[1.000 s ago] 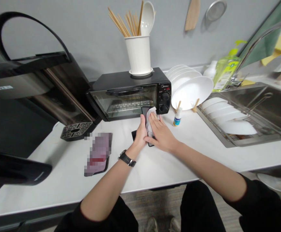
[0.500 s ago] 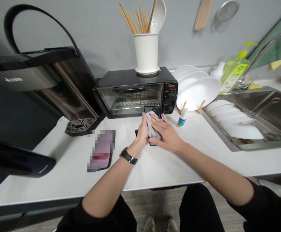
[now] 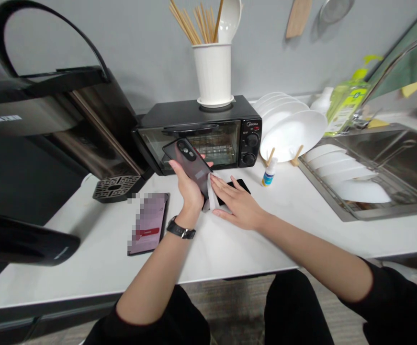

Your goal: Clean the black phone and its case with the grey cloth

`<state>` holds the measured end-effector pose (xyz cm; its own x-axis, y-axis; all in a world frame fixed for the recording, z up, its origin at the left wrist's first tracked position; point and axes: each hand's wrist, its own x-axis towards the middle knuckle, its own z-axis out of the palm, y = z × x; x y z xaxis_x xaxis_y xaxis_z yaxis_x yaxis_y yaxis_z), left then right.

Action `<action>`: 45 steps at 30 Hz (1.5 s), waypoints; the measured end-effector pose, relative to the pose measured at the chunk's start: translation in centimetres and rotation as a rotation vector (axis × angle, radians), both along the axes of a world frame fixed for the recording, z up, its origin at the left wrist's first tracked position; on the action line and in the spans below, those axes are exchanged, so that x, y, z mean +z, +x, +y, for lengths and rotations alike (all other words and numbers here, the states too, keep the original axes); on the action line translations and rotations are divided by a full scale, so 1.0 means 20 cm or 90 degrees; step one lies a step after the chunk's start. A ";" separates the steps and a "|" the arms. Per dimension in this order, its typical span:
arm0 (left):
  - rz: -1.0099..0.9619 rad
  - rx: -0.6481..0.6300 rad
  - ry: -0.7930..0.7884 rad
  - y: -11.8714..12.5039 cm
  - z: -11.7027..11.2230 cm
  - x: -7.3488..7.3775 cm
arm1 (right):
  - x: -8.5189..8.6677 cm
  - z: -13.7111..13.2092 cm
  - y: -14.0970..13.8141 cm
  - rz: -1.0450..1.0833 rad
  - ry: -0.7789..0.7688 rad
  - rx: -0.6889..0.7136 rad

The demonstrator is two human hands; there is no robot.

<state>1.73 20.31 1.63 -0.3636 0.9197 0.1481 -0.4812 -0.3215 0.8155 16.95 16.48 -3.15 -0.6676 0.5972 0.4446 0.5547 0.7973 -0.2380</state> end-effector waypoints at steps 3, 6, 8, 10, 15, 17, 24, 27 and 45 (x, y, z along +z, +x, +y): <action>0.048 -0.040 -0.002 0.03 0.00 -0.04 | -0.03 0.01 -0.01 0.014 -0.017 -0.014; 0.114 -0.096 -0.063 0.06 -0.02 -0.09 | -0.04 0.03 -0.01 0.038 -0.035 -0.016; 0.162 -0.120 -0.099 0.08 -0.03 -0.12 | -0.05 0.04 -0.01 0.064 -0.043 -0.031; 0.212 -0.148 -0.096 0.09 -0.04 -0.15 | -0.05 0.05 -0.01 0.092 -0.050 -0.058; 0.265 -0.259 -0.086 0.11 -0.04 -0.19 | -0.05 0.08 0.00 0.157 -0.066 -0.117; 0.252 -0.286 -0.108 0.10 -0.04 -0.19 | -0.04 0.08 0.01 0.171 -0.062 -0.122; 0.118 -0.347 -0.135 0.12 -0.08 -0.12 | 0.01 0.09 0.04 0.172 -0.034 -0.083; 0.054 -0.325 -0.189 0.12 -0.07 -0.09 | 0.03 0.08 0.05 0.170 -0.029 -0.041; -0.066 -0.219 -0.060 -0.01 0.01 -0.01 | 0.07 0.03 0.03 0.124 0.079 -0.049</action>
<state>1.54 20.47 1.51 -0.0401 0.9986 0.0349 -0.6291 -0.0524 0.7756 17.65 17.04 -1.70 -0.5166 0.5758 0.6337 0.5683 0.7842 -0.2492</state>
